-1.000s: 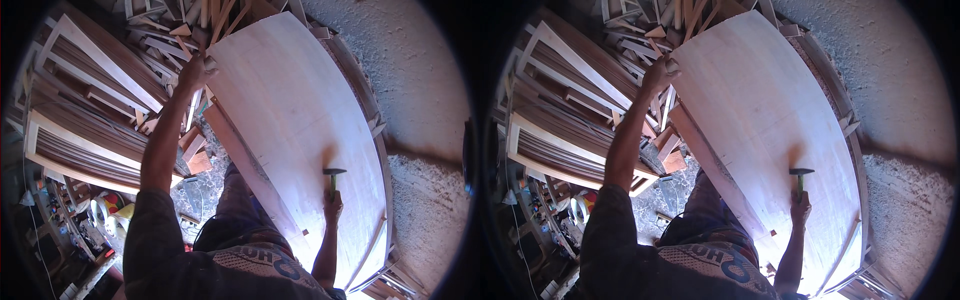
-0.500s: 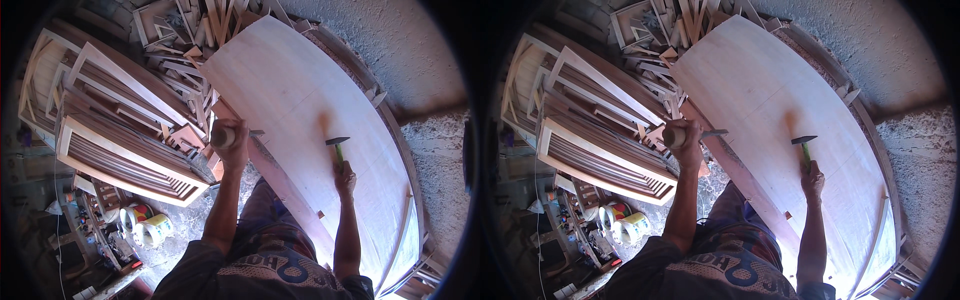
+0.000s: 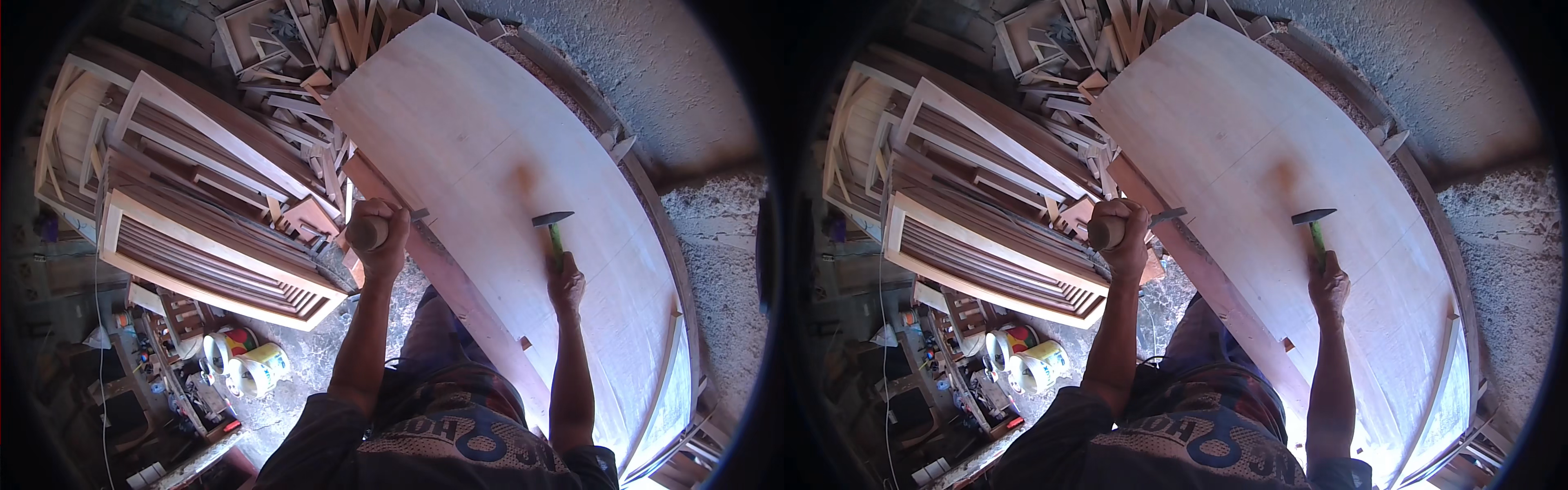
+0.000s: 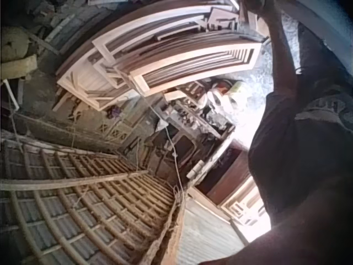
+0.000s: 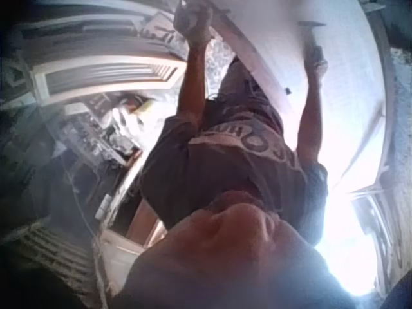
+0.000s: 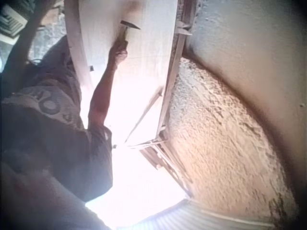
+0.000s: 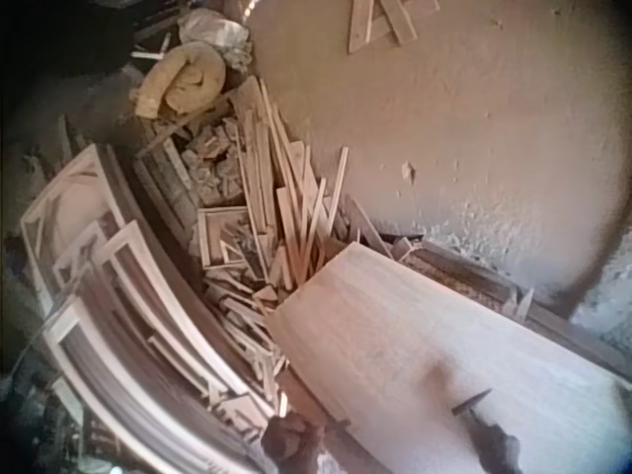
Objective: The person marks a large wooden panel with a pencil and straightedge, then uses a circular saw to cut along the marked line. After cutting, the person uses a hammer and a small wooden block to tap along the panel edge, likely to adjust or flatten the cut edge.
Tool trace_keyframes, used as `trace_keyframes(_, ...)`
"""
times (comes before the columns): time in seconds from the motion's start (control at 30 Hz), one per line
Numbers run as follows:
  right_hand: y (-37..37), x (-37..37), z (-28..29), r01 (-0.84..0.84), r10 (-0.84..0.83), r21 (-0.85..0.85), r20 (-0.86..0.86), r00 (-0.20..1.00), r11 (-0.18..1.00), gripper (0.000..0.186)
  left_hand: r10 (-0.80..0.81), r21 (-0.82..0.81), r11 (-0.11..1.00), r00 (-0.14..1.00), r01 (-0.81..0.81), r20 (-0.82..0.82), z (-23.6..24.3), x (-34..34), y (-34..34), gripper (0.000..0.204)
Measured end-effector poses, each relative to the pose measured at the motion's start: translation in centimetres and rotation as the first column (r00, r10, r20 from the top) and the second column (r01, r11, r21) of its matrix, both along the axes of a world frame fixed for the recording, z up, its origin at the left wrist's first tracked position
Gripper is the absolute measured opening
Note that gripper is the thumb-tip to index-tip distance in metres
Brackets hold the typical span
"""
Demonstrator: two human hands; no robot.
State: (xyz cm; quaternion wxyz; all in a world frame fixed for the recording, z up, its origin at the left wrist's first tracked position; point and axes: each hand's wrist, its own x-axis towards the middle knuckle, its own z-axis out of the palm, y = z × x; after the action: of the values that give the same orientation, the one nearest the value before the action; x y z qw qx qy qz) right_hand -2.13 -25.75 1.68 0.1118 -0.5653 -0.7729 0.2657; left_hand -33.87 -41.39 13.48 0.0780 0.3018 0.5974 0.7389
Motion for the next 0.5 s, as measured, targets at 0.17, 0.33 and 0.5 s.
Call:
trace_keyframes(0.17,0.0,0.1,-0.2,-0.002,0.002,0.006,-0.021,1.000,1.000,0.024,0.011,0.036,0.999,1.000,-0.012,0.022,-1.1,-0.4,0.2,0.027)
trace_keyframes(0.33,-0.1,0.1,-0.1,-0.005,0.005,0.019,-0.020,1.000,1.000,0.023,0.010,0.072,0.997,0.997,-0.015,0.073,-0.9,0.0,0.2,0.027)
trace_keyframes(0.5,-0.1,-0.1,0.2,0.009,-0.009,0.012,-0.032,0.999,1.000,0.022,0.052,0.036,0.998,0.999,-0.052,-0.005,-1.6,-0.2,0.1,0.026)
